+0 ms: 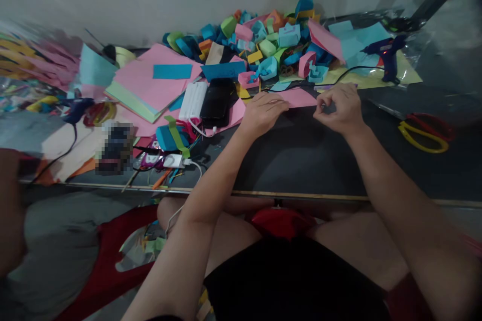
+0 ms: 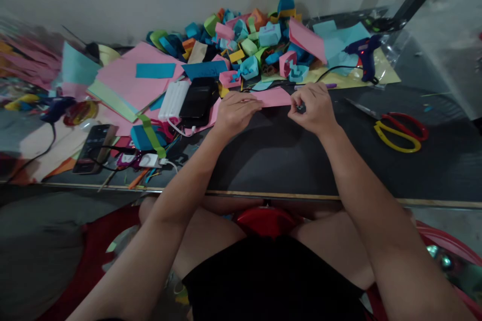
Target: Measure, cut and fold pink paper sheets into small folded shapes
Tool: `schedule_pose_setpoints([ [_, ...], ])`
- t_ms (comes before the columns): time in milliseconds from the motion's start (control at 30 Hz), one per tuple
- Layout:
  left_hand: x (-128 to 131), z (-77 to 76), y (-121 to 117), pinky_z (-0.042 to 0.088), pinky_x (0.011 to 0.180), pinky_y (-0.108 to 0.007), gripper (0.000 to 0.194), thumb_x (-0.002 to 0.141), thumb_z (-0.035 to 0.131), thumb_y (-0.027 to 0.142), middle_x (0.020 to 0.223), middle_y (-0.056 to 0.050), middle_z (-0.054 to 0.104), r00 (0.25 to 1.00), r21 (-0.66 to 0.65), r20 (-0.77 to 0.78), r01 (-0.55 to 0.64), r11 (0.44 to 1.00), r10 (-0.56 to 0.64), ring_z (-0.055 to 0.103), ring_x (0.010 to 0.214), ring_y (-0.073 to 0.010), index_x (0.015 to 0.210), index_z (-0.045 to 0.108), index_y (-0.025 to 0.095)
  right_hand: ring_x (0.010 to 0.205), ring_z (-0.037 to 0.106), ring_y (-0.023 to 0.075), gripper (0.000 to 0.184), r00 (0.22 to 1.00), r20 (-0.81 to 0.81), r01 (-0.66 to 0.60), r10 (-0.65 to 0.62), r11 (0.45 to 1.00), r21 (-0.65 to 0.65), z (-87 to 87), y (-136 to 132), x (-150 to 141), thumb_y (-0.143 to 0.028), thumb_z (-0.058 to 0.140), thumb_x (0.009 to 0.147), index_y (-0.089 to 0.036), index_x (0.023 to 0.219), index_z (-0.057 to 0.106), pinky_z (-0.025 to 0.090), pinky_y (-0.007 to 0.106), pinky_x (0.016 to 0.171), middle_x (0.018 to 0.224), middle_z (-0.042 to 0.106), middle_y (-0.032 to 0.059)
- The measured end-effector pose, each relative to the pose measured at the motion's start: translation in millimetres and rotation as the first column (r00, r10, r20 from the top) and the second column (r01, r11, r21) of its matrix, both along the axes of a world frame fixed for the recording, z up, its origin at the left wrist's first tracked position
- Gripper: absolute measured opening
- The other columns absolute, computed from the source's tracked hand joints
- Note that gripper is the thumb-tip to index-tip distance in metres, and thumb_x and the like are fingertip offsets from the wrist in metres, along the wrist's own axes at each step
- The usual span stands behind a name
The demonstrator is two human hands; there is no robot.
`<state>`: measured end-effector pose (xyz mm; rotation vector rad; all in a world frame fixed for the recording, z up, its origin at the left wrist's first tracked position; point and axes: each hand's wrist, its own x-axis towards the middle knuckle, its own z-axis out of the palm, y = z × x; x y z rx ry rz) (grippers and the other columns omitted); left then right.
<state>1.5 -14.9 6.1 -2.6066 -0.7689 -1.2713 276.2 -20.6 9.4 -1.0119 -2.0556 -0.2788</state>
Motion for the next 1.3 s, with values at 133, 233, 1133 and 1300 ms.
schedule_pose_setpoints([
  [133,0,3.0,0,0.055,0.086,-0.036,0.029,0.109,0.049,0.027,0.096,-0.007,0.08,0.998,0.01,0.006,-0.065,0.998,0.065,0.075,0.1,-0.0184,0.104,0.077,0.022,0.08,0.064,0.0234,0.036,0.999,0.0,0.053,-0.053,0.999,-0.001,1.6,2,6,-0.01,0.063,0.069,-0.027,0.076,0.033,0.049,0.046,0.085,0.075,0.065,-0.0012],
  [233,-5,4.7,4,0.056,0.083,-0.033,0.029,0.109,0.051,0.027,0.094,-0.006,0.08,0.993,0.084,0.062,-0.101,0.991,0.096,0.075,0.094,-0.0167,0.101,0.078,0.022,0.084,0.064,0.0261,0.036,0.991,-0.012,0.13,-0.13,0.99,-0.058,2.0,4,20,-0.01,0.065,0.068,-0.028,0.076,0.035,0.049,0.051,0.091,0.077,0.064,0.0011],
  [1133,27,-7.5,-18,0.052,0.106,-0.038,0.041,0.111,0.045,0.04,0.143,-0.01,0.071,0.983,0.006,-0.164,-0.077,0.997,0.077,0.065,0.135,-0.0237,0.146,0.062,0.027,0.124,0.069,0.0304,0.034,0.995,0.077,0.073,-0.067,0.994,-0.084,-2.9,-13,-25,-0.019,0.047,0.099,-0.023,0.118,0.074,0.048,0.053,0.105,0.126,0.078,0.0104],
  [1300,25,-17.1,-7,0.054,0.098,-0.038,0.035,0.111,0.043,0.021,0.126,-0.012,0.078,0.981,0.082,-0.166,-0.089,0.993,0.102,0.071,0.123,-0.0225,0.133,0.07,0.018,0.098,0.074,0.0259,0.025,0.997,0.066,0.058,-0.049,0.987,-0.151,-10.6,-14,-37,-0.022,0.055,0.096,-0.025,0.106,0.077,0.053,0.047,0.096,0.097,0.082,0.006],
])
